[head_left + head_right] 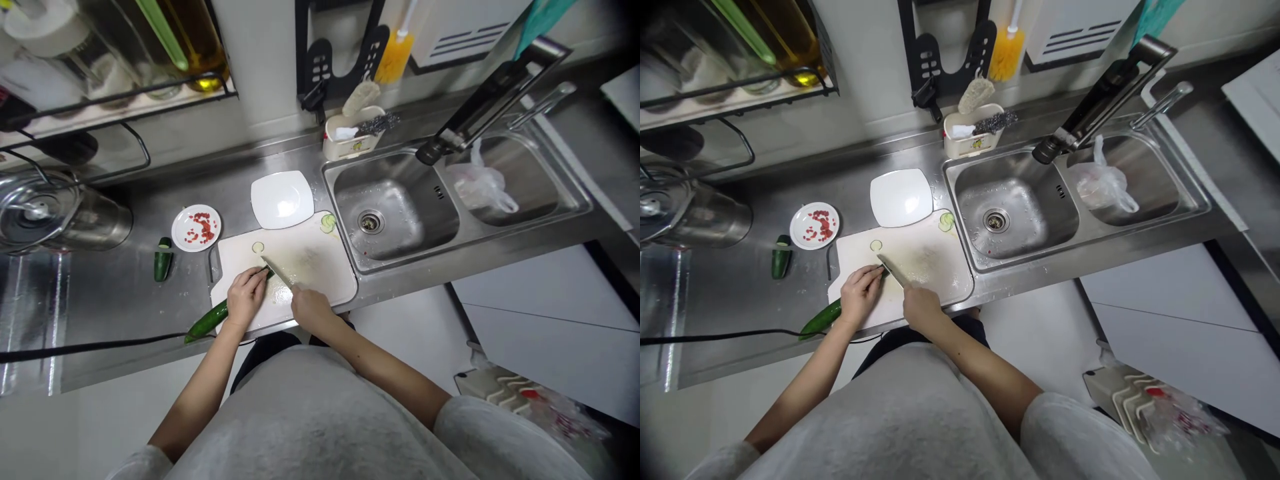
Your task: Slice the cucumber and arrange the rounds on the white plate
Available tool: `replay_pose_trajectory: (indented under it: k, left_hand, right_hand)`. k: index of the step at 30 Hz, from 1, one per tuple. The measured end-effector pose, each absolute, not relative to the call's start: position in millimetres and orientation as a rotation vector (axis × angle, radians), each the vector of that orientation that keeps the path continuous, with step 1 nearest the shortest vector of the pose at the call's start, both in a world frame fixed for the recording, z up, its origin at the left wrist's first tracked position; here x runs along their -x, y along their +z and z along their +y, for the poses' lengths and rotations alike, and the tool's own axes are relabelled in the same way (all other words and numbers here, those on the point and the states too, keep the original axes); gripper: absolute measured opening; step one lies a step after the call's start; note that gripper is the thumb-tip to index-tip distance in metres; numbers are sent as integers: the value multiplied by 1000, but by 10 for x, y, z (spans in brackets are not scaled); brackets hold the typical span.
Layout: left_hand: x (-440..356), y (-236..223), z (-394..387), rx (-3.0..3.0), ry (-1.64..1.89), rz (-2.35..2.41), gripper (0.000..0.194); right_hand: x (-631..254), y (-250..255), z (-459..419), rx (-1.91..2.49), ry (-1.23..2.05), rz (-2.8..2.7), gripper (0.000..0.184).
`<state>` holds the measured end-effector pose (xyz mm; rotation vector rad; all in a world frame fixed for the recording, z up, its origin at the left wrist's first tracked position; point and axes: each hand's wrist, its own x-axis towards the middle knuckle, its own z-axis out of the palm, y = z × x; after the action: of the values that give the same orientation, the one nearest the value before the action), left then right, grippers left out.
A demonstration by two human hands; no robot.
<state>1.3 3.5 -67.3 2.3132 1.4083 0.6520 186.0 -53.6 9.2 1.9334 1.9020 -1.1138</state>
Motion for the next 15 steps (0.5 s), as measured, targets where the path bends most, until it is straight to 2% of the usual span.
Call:
replay_pose_trajectory:
  k: [3, 8, 15]
  left_hand:
    - [-37, -614, 22, -2257, 653, 1443, 27]
    - [-61, -561, 21, -2046, 821, 1614, 32]
    - [-209, -452, 86, -1889, 849, 1560, 37]
  right_hand:
    - [-1982, 149, -595, -1969, -1002, 1967, 34]
    - [-2182, 174, -709, -2002, -767, 2026, 50]
    - [-2335, 110, -846, -1995, -582, 2142, 53]
